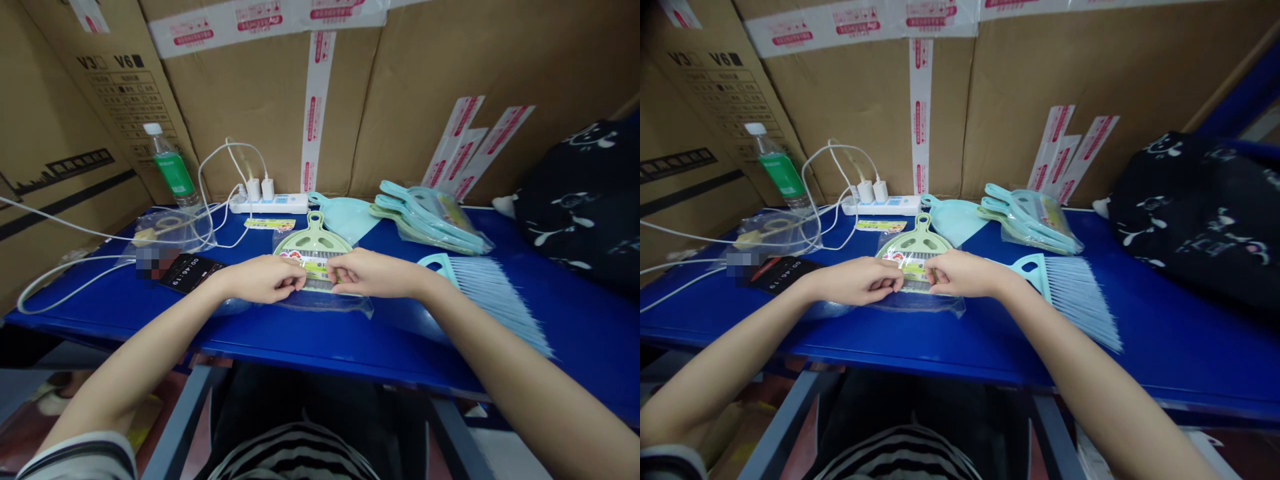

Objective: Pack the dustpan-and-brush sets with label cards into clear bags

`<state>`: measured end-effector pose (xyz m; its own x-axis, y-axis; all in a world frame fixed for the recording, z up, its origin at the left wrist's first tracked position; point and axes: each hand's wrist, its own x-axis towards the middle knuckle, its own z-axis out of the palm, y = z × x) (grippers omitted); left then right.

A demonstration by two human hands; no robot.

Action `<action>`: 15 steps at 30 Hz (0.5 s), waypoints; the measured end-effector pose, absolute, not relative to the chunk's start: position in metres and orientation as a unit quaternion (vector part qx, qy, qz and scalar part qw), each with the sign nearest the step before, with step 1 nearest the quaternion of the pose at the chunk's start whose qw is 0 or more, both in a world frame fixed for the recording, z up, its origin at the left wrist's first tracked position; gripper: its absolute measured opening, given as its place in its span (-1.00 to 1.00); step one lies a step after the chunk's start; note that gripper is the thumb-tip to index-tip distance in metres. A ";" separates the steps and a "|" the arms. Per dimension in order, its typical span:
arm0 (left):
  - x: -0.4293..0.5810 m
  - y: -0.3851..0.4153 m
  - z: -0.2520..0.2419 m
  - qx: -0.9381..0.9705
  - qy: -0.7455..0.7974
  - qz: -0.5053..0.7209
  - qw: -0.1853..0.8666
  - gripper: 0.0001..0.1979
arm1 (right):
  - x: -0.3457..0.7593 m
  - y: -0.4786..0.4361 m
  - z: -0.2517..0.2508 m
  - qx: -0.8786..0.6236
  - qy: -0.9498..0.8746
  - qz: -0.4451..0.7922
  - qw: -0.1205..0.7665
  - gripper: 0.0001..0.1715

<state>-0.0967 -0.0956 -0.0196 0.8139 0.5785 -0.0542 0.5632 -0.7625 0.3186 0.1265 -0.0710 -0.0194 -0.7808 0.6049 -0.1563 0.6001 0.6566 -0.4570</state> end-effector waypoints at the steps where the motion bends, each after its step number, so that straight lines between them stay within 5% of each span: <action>1: -0.097 -0.096 -0.020 0.938 0.304 0.025 0.163 -0.86 | 0.127 -0.071 -0.020 -0.330 -0.911 0.249 0.005 -0.91; 15: -0.096 -0.096 -0.020 0.937 0.308 0.016 0.163 -0.87 | 0.126 -0.072 -0.019 -0.338 -0.910 0.242 -0.005 -0.89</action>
